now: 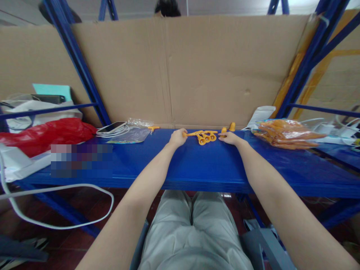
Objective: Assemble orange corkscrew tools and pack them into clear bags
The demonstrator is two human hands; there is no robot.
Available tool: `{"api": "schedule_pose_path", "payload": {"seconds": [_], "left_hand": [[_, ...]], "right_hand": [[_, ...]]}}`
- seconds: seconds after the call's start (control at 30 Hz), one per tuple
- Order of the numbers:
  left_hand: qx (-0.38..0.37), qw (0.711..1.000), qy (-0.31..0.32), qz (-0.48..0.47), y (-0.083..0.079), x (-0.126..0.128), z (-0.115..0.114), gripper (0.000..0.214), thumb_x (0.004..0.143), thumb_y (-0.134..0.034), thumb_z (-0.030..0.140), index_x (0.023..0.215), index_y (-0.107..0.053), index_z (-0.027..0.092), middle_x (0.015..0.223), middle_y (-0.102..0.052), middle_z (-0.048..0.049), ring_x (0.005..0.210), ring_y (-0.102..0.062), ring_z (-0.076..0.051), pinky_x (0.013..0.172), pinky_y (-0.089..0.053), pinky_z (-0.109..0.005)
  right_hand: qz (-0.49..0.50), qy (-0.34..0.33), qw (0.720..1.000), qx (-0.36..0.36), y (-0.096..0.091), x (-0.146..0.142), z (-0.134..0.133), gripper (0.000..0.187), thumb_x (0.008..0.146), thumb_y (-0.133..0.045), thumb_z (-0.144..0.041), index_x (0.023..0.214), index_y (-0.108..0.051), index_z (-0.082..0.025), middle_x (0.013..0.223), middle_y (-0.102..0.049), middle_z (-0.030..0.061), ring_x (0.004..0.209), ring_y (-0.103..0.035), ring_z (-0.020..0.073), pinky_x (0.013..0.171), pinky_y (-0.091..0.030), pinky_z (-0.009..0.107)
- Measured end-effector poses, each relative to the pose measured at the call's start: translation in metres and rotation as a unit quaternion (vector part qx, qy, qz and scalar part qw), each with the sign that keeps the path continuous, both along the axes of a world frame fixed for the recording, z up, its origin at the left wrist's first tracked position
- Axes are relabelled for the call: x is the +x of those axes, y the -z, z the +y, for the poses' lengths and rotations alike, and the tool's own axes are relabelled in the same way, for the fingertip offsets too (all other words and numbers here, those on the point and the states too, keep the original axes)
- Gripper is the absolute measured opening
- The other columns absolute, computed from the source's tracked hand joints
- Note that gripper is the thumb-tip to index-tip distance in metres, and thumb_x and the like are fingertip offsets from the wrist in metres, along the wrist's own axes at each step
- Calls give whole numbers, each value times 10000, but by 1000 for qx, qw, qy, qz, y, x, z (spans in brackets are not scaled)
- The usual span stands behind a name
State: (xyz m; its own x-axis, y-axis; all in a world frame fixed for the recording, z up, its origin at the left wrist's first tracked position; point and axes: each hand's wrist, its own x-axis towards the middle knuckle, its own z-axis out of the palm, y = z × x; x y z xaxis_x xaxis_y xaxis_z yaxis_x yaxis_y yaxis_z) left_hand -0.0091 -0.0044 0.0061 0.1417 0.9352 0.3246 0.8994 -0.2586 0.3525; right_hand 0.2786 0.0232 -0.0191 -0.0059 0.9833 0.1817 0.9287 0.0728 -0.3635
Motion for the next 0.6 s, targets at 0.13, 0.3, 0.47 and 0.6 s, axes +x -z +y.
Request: {"api": "schedule_pose_path", "payload": {"seconds": [0.13, 0.3, 0.47, 0.6], "left_hand": [[17, 1000, -6, -3, 0, 0, -1, 326, 847, -594, 133, 1160, -667, 189, 1105, -718, -96, 1047, -667, -221, 915, -497, -298], [14, 1000, -9, -5, 0, 0, -1, 320, 839, -598, 120, 1148, -656, 183, 1121, -705, -104, 1056, -660, -227, 927, -490, -306], [21, 1000, -15, -10, -1, 1, -3, 308, 841, -590, 117, 1136, -647, 185, 1096, -705, -103, 1052, -659, -233, 932, -488, -323], [31, 999, -14, -21, 0, 1, -3, 311, 837, -591, 106, 1134, -643, 181, 1088, -705, -104, 1044, -662, -234, 938, -490, -330]], "right_hand": [[-1, -23, 997, 68, -4, 0, 4, 204, 839, -573, -227, 911, -752, -163, 918, -749, 62, 958, -688, 224, 931, -498, 348], [5, -16, 995, 96, -16, -4, 3, 196, 736, -615, -239, 566, -532, -187, 542, -560, -20, 657, -594, 154, 739, -488, 296], [39, -1, 992, 121, -26, -13, -1, 162, 687, -632, -194, 632, -480, -200, 580, -534, -29, 612, -519, 126, 635, -431, 250], [74, -55, 985, 147, -28, -20, -1, 224, 664, -678, -173, 849, -554, -196, 794, -657, -7, 730, -574, 134, 729, -471, 276]]}}
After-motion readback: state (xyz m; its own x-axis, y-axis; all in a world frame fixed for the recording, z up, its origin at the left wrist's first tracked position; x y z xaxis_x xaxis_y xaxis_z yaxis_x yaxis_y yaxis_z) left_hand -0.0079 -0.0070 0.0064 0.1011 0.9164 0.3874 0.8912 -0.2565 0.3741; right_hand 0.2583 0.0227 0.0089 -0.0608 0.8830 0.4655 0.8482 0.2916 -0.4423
